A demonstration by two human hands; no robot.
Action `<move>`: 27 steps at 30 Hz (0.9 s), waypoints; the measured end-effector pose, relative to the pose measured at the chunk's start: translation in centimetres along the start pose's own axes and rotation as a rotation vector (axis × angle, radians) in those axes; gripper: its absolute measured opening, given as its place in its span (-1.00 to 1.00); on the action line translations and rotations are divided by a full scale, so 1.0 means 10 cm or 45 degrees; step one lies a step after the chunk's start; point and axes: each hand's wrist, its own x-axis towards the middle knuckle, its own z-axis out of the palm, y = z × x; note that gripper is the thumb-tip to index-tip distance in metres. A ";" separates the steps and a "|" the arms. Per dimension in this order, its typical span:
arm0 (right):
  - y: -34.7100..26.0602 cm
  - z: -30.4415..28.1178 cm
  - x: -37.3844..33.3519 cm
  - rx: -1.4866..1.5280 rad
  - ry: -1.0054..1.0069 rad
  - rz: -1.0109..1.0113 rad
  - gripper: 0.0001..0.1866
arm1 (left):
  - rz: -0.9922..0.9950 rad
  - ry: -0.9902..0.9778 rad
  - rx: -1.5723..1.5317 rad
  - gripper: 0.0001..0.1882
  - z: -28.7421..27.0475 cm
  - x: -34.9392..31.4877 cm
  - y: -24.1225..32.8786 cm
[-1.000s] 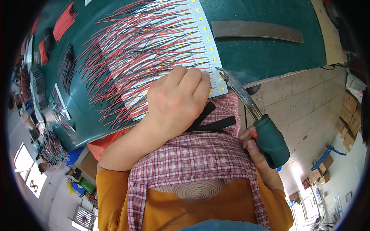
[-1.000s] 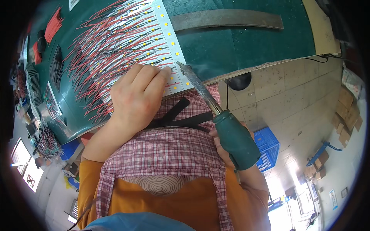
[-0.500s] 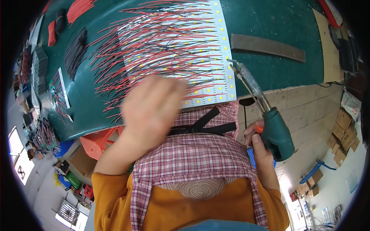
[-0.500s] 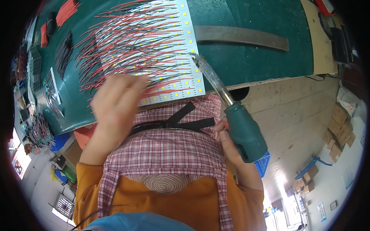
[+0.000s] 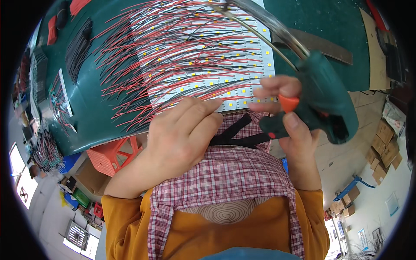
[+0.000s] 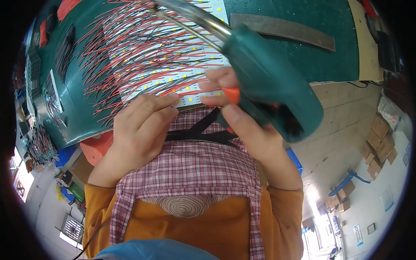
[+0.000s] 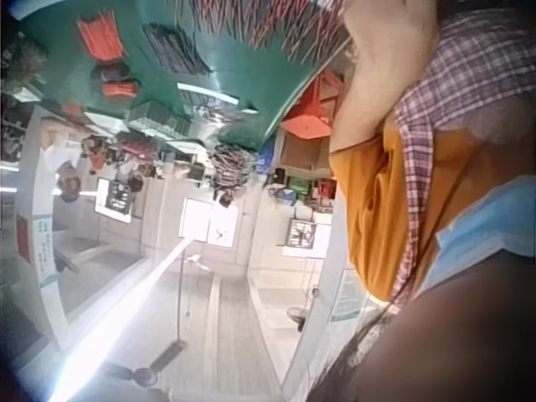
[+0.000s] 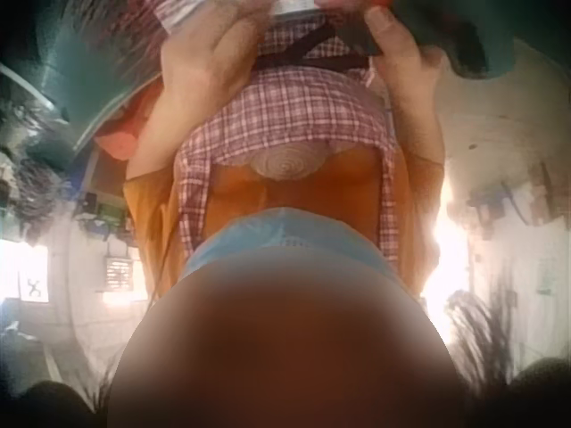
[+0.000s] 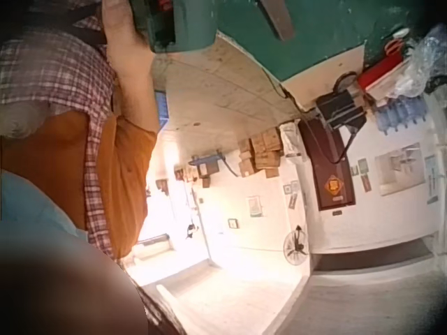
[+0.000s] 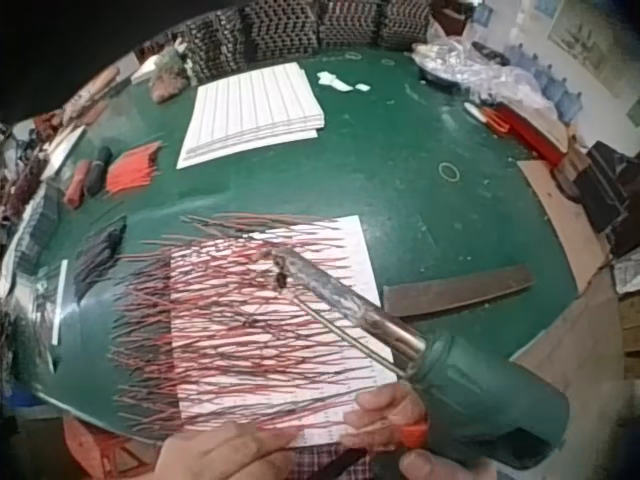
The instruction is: Soldering colored wires onto contact points on LED lighting panels at a factory workstation.
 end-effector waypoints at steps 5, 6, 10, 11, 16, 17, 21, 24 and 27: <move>0.10 0.11 0.23 0.034 -0.194 0.163 -0.56 | 0.006 -0.027 0.103 -0.76 0.06 -0.06 -0.02; 0.12 0.10 0.28 0.034 -0.195 0.164 -0.56 | 0.004 -0.027 0.103 -0.76 0.07 -0.06 -0.02; 0.10 0.06 0.43 -0.130 -0.229 0.152 -0.56 | -0.003 -0.024 0.115 -0.76 0.08 -0.05 -0.01; 0.09 0.05 0.47 -0.108 -0.203 0.088 -0.57 | -0.025 -0.037 0.105 -0.76 0.08 -0.04 0.00; 0.00 0.04 0.54 -0.058 -0.169 0.032 -0.56 | -0.005 -0.010 0.155 -0.74 0.13 -0.05 -0.03; 0.00 0.01 0.50 -0.044 -0.167 0.043 -0.56 | 0.007 0.003 0.153 -0.72 0.13 -0.05 -0.04; 0.02 -0.06 0.39 -0.110 -0.245 0.100 -0.54 | 0.023 0.004 0.128 -0.70 0.14 -0.05 -0.07; 0.03 -0.03 0.37 -0.177 -0.273 0.165 -0.54 | 0.060 0.030 0.170 -0.70 0.14 -0.07 -0.06; 0.04 0.01 0.37 -0.121 -0.267 0.198 -0.56 | 0.042 0.005 0.206 -0.73 0.14 -0.07 -0.03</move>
